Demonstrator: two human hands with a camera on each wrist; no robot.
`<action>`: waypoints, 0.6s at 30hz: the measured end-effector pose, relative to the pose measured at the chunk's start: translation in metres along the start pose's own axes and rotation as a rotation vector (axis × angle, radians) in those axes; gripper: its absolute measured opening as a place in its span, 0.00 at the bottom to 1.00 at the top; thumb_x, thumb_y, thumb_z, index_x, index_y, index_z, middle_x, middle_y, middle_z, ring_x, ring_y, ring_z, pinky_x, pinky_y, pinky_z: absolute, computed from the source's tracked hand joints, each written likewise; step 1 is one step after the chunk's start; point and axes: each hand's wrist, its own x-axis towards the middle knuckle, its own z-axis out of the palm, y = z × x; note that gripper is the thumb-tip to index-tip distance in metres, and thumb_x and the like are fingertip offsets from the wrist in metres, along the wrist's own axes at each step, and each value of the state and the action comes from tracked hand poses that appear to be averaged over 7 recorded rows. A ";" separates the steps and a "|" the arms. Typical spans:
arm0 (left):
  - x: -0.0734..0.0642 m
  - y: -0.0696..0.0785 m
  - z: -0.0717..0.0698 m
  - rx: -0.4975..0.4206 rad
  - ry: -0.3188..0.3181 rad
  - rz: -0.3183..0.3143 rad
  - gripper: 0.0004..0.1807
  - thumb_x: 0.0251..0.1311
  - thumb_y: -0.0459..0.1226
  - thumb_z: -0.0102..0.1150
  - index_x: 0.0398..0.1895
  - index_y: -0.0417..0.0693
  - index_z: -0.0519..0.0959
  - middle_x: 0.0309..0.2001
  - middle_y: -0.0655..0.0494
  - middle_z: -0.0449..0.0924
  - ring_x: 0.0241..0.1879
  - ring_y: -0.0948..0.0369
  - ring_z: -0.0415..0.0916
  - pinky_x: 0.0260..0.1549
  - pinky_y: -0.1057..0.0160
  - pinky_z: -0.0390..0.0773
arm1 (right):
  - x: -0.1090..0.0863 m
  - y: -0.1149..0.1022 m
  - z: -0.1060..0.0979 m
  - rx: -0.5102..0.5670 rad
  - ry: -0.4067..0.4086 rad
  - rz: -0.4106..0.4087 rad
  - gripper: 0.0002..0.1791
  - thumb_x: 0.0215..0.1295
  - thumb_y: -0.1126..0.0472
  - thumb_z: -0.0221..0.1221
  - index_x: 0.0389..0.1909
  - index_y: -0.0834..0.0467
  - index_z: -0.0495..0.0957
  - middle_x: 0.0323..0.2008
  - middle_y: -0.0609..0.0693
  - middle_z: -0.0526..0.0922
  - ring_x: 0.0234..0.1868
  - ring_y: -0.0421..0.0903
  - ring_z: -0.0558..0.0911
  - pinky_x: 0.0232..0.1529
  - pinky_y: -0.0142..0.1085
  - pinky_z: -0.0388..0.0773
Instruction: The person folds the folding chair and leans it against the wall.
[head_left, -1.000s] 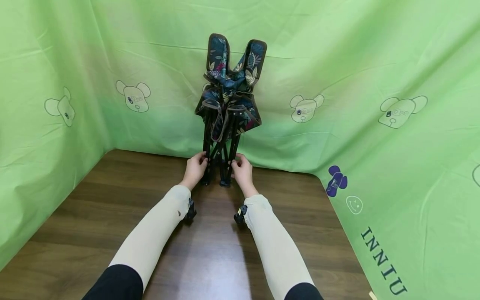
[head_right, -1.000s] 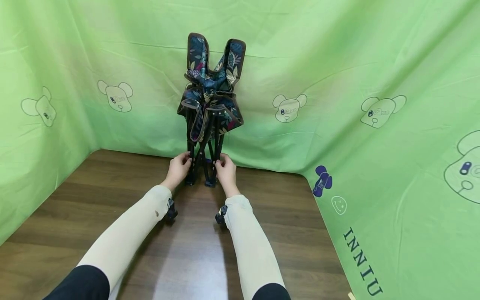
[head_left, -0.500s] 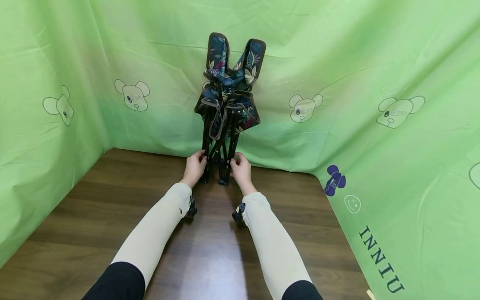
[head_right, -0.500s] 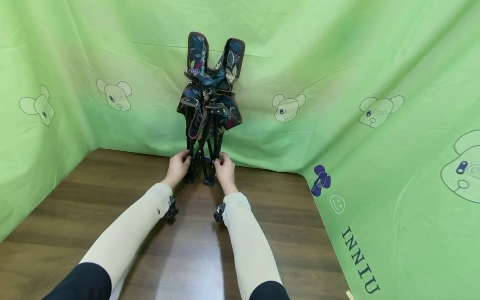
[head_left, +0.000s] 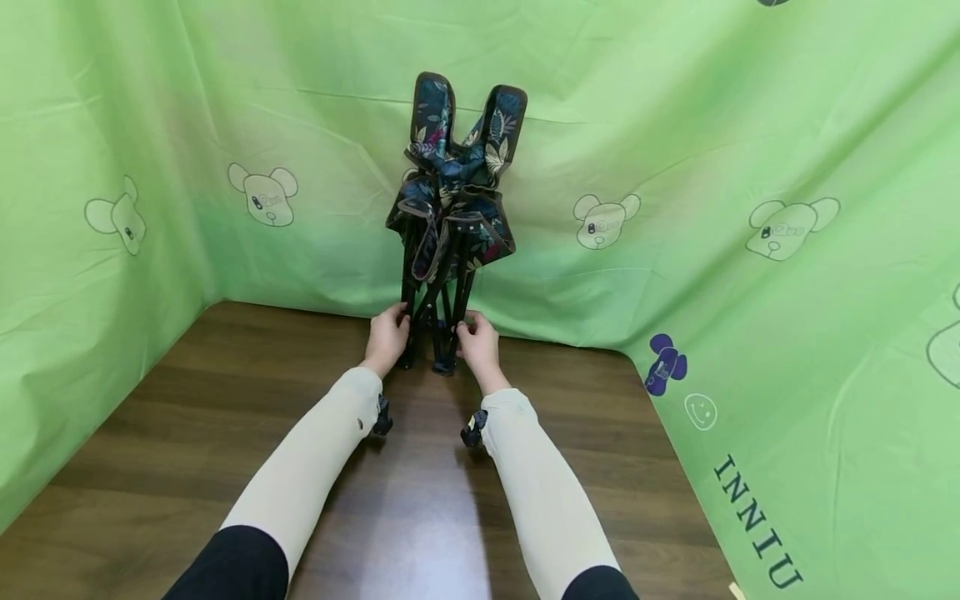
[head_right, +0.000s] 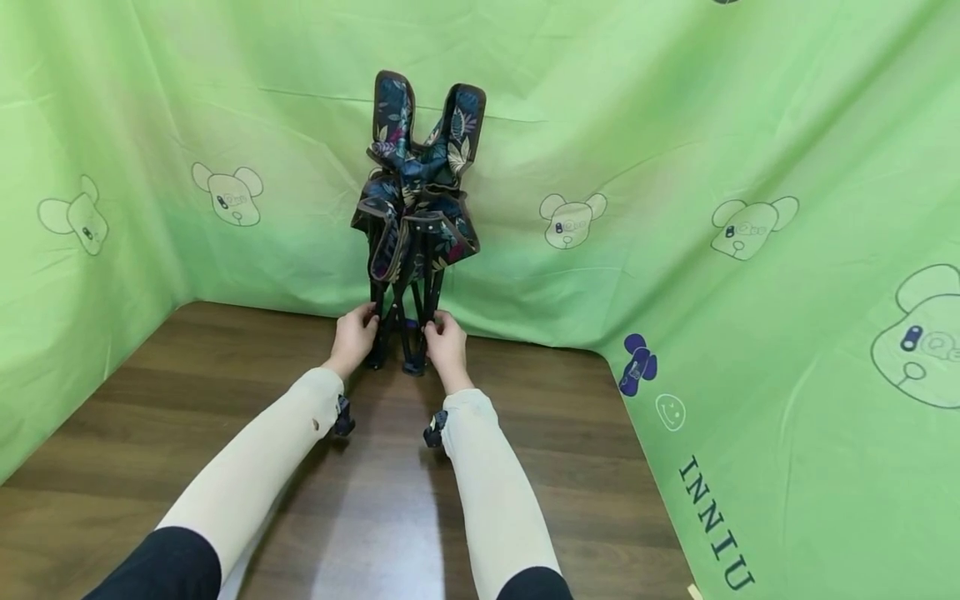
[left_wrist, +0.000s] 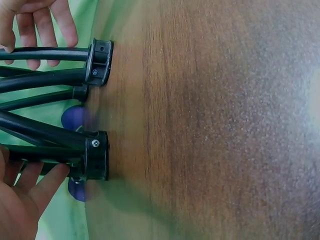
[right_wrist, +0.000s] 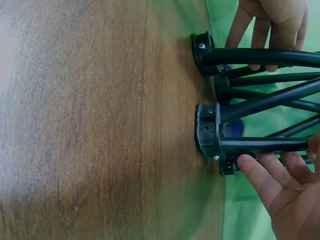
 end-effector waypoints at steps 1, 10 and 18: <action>0.000 0.000 0.000 0.001 -0.002 0.003 0.21 0.78 0.35 0.49 0.70 0.41 0.73 0.56 0.39 0.83 0.51 0.48 0.82 0.47 0.51 0.82 | 0.000 0.000 0.000 0.000 0.007 -0.001 0.21 0.78 0.58 0.52 0.67 0.57 0.74 0.49 0.62 0.87 0.41 0.63 0.86 0.43 0.59 0.85; -0.008 -0.006 0.002 -0.013 0.010 -0.025 0.22 0.79 0.36 0.49 0.72 0.43 0.72 0.57 0.41 0.82 0.50 0.48 0.82 0.46 0.50 0.82 | -0.004 0.009 0.007 -0.031 0.040 -0.011 0.21 0.78 0.55 0.52 0.66 0.57 0.76 0.44 0.59 0.89 0.28 0.59 0.84 0.27 0.36 0.83; -0.001 -0.004 -0.008 0.072 -0.037 0.036 0.21 0.77 0.36 0.52 0.69 0.42 0.74 0.59 0.42 0.82 0.56 0.48 0.81 0.53 0.49 0.82 | -0.002 0.000 0.003 -0.165 0.080 -0.040 0.18 0.77 0.57 0.53 0.62 0.56 0.78 0.40 0.58 0.88 0.23 0.44 0.76 0.30 0.38 0.75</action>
